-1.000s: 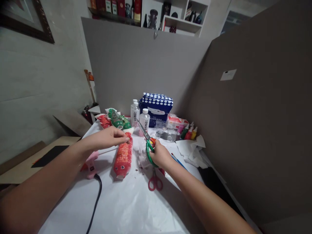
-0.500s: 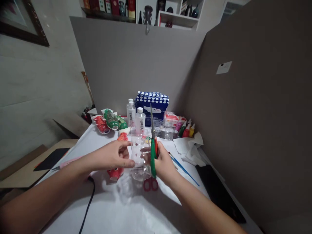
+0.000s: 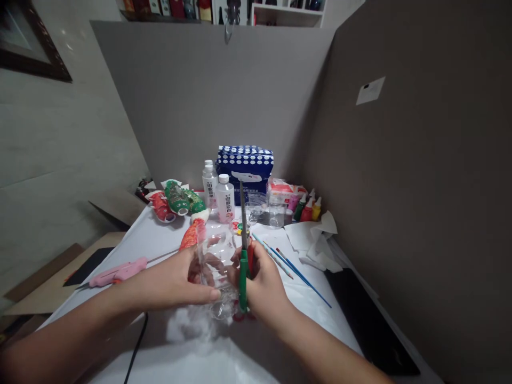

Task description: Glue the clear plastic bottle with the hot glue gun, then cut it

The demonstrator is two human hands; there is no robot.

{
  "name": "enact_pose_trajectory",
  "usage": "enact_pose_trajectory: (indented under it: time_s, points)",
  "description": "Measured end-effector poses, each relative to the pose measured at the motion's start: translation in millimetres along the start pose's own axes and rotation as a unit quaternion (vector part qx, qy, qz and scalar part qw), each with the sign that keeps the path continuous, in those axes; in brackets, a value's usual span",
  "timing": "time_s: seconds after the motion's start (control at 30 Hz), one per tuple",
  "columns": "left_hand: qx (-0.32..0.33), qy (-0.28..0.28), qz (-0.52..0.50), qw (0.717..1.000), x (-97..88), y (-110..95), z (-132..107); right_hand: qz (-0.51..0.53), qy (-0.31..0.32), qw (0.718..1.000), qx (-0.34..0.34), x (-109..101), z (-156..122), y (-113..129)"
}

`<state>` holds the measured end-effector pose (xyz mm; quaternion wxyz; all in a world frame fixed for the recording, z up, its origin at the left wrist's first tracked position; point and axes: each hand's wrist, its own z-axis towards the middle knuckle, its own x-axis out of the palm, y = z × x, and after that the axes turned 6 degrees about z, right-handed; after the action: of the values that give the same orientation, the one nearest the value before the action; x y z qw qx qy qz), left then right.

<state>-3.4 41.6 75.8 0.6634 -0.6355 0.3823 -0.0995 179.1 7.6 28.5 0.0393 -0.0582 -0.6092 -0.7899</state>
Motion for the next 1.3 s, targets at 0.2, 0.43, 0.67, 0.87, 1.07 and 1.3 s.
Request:
enact_pose_trajectory:
  time_s: [0.2, 0.43, 0.67, 0.87, 1.07, 1.3]
  points:
    - [-0.045, -0.013, -0.044, 0.998, 0.9, -11.7, 0.3, -0.156, -0.024, 0.983, -0.095, -7.1, 1.9, -7.9]
    - [-0.004, -0.036, -0.073, 0.997, 2.1, -20.0, -3.3, -0.211, -0.024, 0.968, -0.131, -9.5, 0.7, -3.2]
    - [-0.021, -0.059, -0.066, 0.996, 0.5, -14.0, -1.1, -0.113, 0.017, 0.993, 0.006, -10.4, 2.4, 4.0]
    - [-0.003, -0.084, -0.105, 0.991, 2.0, -13.5, -0.6, -0.1, 0.028, 0.995, 0.012, -12.0, 2.5, -4.0]
    - [0.0, -0.128, -0.06, 0.99, -1.7, -9.5, 0.7, -0.11, -0.015, 0.994, -0.004, -10.4, 1.4, -6.4]
    - [-0.011, -0.145, -0.209, 0.967, -15.3, -15.6, 2.4, -0.032, -0.022, 0.993, 0.109, -10.5, 6.7, 3.9]
